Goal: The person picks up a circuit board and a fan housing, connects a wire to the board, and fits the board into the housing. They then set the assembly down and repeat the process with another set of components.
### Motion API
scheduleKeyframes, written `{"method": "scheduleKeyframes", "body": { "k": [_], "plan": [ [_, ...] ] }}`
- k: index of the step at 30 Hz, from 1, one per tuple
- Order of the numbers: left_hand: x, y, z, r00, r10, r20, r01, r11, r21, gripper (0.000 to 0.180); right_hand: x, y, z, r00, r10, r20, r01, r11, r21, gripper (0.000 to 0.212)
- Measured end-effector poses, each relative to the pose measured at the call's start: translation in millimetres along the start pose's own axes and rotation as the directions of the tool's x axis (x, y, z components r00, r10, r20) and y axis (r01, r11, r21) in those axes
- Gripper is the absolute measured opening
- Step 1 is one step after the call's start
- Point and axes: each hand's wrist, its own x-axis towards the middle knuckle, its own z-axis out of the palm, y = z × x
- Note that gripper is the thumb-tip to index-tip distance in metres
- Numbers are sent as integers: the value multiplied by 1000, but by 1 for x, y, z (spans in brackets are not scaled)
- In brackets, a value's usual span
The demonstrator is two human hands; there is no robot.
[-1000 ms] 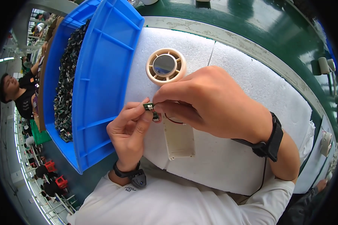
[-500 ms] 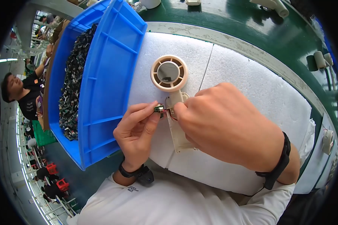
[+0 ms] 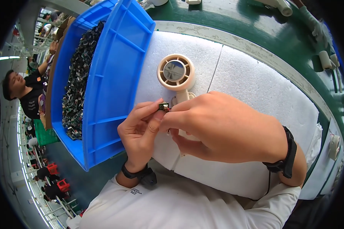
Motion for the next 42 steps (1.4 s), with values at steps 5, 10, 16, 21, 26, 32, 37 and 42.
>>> {"method": "scheduleKeyframes", "body": {
  "k": [5,10,16,21,26,32,37,42],
  "plan": [
    [0,0,0,1000,-1,-9,1,1000,-20,29,2,3,-2,999,-49,-24,46,992,-120,17],
    [2,0,0,1000,5,1,-5,1000,-14,30,1,5,-4,994,-49,-94,43,997,-62,9],
    [0,1,0,1000,-7,-2,7,1000,-23,31,4,1,-4,968,83,-238,-102,993,-67,11],
    [-1,1,-1,1000,-11,-9,11,1000,-23,31,3,2,2,972,107,-211,-108,994,7,12],
    [1,-1,-1,1000,-4,-19,4,1000,-15,29,5,6,7,944,56,-325,-63,998,-13,14],
    [1,-6,1,999,25,-45,-26,999,-39,28,4,12,5,917,43,-398,-89,991,-98,13],
    [1,-4,2,997,61,-49,-61,998,3,28,7,18,10,887,-77,-456,8,989,-151,9],
    [-1,-1,4,996,1,-89,-3,1000,-26,23,6,15,12,892,-74,-447,-6,985,-174,6]
  ]
}}
